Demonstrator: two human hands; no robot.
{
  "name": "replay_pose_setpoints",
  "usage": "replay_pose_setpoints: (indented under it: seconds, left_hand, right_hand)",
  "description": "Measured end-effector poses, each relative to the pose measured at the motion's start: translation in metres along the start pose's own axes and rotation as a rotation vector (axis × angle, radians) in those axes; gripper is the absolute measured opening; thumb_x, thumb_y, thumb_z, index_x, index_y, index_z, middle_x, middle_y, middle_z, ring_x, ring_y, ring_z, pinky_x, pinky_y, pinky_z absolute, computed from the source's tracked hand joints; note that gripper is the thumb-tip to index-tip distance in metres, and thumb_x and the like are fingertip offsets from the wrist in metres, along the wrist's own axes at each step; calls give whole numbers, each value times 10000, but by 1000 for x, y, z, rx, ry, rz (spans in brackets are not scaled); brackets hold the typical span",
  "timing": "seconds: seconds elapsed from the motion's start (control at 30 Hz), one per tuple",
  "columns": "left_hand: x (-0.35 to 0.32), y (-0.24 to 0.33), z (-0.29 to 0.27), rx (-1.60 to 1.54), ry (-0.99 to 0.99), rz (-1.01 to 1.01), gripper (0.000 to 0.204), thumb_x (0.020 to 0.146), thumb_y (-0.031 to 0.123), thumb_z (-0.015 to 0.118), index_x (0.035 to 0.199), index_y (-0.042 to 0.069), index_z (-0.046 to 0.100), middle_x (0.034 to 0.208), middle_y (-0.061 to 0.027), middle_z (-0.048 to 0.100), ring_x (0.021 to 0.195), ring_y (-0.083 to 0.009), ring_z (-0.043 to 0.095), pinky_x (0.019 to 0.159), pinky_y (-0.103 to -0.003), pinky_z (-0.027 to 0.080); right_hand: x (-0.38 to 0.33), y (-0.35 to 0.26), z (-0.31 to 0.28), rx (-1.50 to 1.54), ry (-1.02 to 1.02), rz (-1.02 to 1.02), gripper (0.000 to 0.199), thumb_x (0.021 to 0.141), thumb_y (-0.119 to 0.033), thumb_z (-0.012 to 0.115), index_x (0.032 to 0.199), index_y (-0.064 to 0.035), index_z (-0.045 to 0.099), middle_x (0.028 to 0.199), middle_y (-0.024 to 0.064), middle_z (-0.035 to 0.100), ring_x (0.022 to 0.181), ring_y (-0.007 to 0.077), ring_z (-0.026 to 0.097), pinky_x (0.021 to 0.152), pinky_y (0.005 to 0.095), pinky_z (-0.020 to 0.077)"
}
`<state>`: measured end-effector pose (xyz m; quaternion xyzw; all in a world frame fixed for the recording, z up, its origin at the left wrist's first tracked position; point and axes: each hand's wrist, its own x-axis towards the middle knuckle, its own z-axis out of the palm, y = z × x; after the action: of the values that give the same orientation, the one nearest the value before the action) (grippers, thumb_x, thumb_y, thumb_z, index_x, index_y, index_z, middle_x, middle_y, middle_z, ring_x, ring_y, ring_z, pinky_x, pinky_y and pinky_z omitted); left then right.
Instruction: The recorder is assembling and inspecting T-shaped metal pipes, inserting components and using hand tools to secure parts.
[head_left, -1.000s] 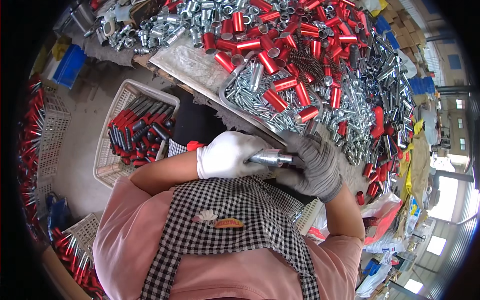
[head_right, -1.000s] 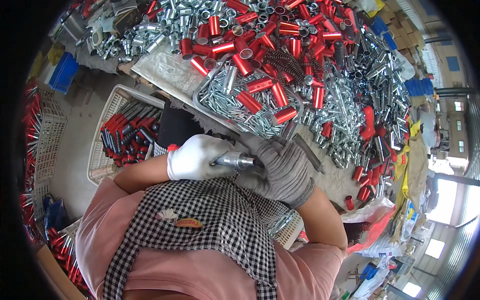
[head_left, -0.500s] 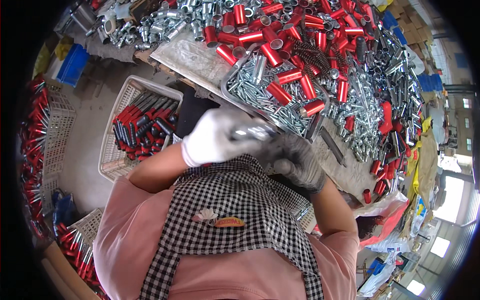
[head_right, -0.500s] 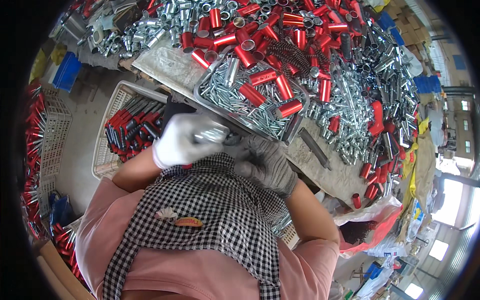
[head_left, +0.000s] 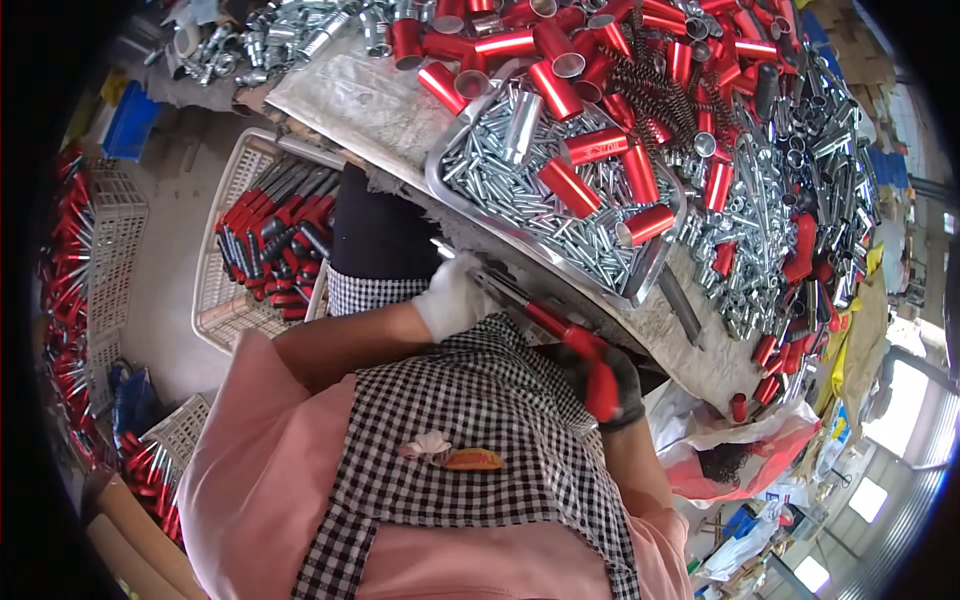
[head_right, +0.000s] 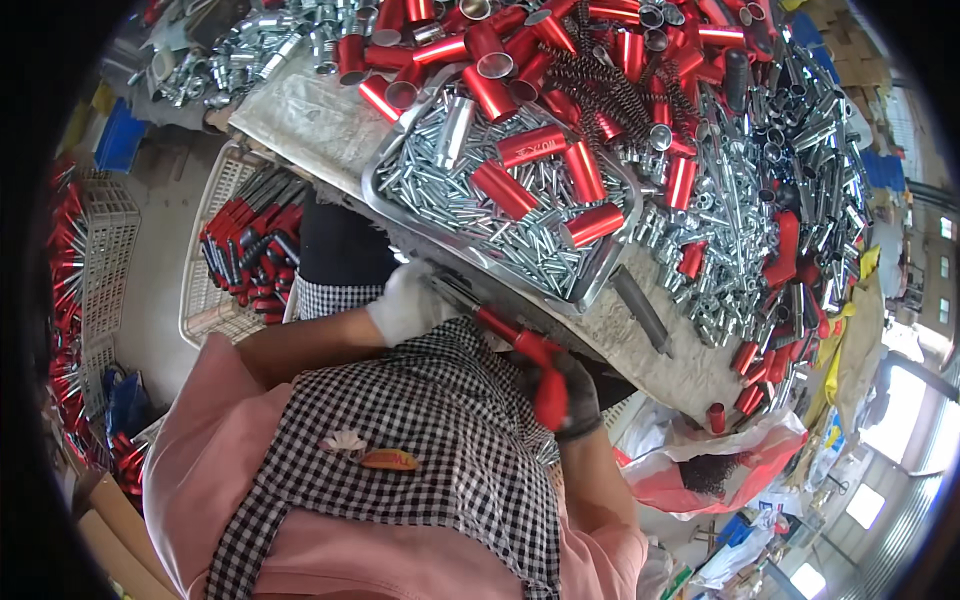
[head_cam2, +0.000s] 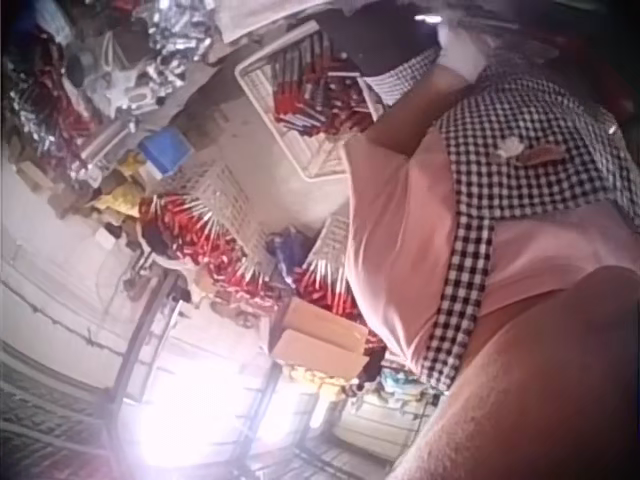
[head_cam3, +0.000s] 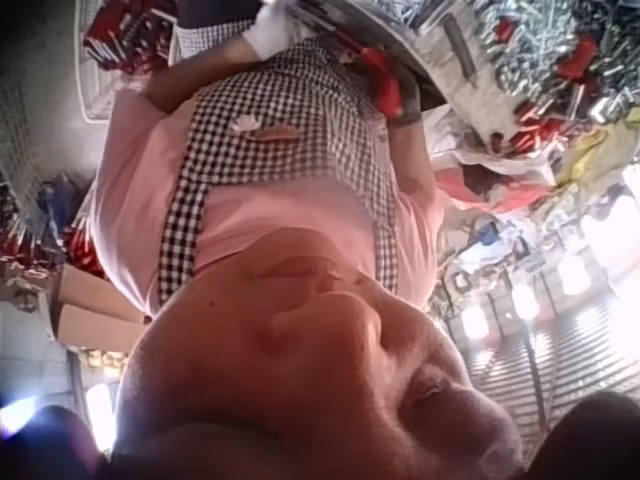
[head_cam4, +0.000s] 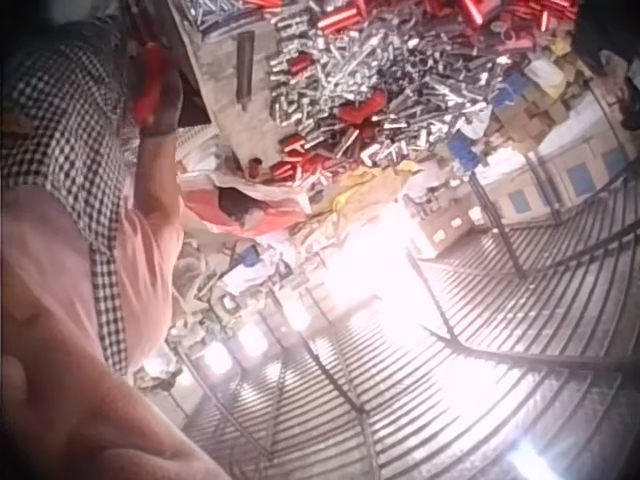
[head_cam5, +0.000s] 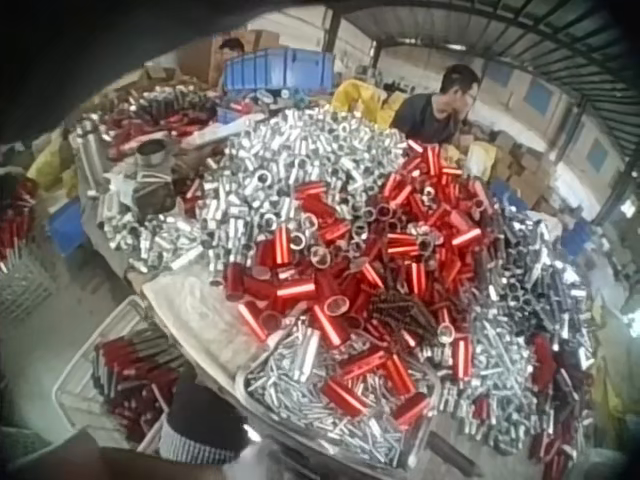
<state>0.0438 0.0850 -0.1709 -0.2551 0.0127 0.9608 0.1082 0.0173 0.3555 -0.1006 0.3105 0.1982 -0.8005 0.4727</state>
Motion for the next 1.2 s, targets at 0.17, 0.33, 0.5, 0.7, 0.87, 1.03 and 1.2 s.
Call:
replay_pose_setpoints:
  seconds: [0.17,0.33,0.5,0.7,0.87,1.03,1.2]
  left_hand:
    - [97,-53,-64,220,438,-277,382,975,220,402,1238,23,596,1251,-159,627,1133,-313,594,999,-431,448]
    - [107,-67,-54,340,371,-173,356,984,218,412,1218,29,603,1208,-147,638,1086,-295,606,946,-417,469]
    - [116,-57,-54,472,322,-71,332,993,216,423,1199,35,610,1164,-134,650,1039,-277,618,893,-402,490]
    - [119,-49,-51,654,236,64,304,1004,213,435,1175,41,618,1112,-119,664,982,-255,633,829,-385,515]
    - [109,-52,-52,868,131,155,281,1013,211,446,1156,47,624,1069,-107,676,935,-237,644,776,-371,536]
    - [100,-24,-67,1123,-6,260,261,1022,209,456,1136,52,631,1026,-94,687,888,-219,656,723,-357,557]
    - [95,-7,-67,1324,-127,269,258,1014,216,476,1130,51,637,1006,-92,695,873,-213,663,717,-352,561]
  right_hand:
    - [75,23,-54,-262,194,-154,527,869,-331,654,1297,-51,523,955,125,655,805,248,637,534,339,533]
    - [140,5,-67,-294,342,-195,667,890,-629,452,1349,-146,485,1184,109,637,857,302,650,568,426,545]
    - [149,10,-77,-626,421,-136,660,917,-605,435,1383,-137,461,1240,108,613,976,304,635,724,442,560]
    - [167,4,-103,-1297,374,-265,534,982,-466,437,1391,-123,453,1278,105,587,1119,273,584,926,406,506]
    - [175,-1,-95,-1342,347,-260,523,976,-448,456,1381,-116,465,1270,110,589,1112,264,586,933,399,503]
    - [185,-15,-68,-1364,301,-303,512,971,-429,476,1370,-109,477,1262,115,591,1104,255,588,939,392,499]
    - [208,-37,-41,-1388,267,-329,501,966,-411,496,1360,-102,489,1255,119,593,1097,246,590,945,386,495]
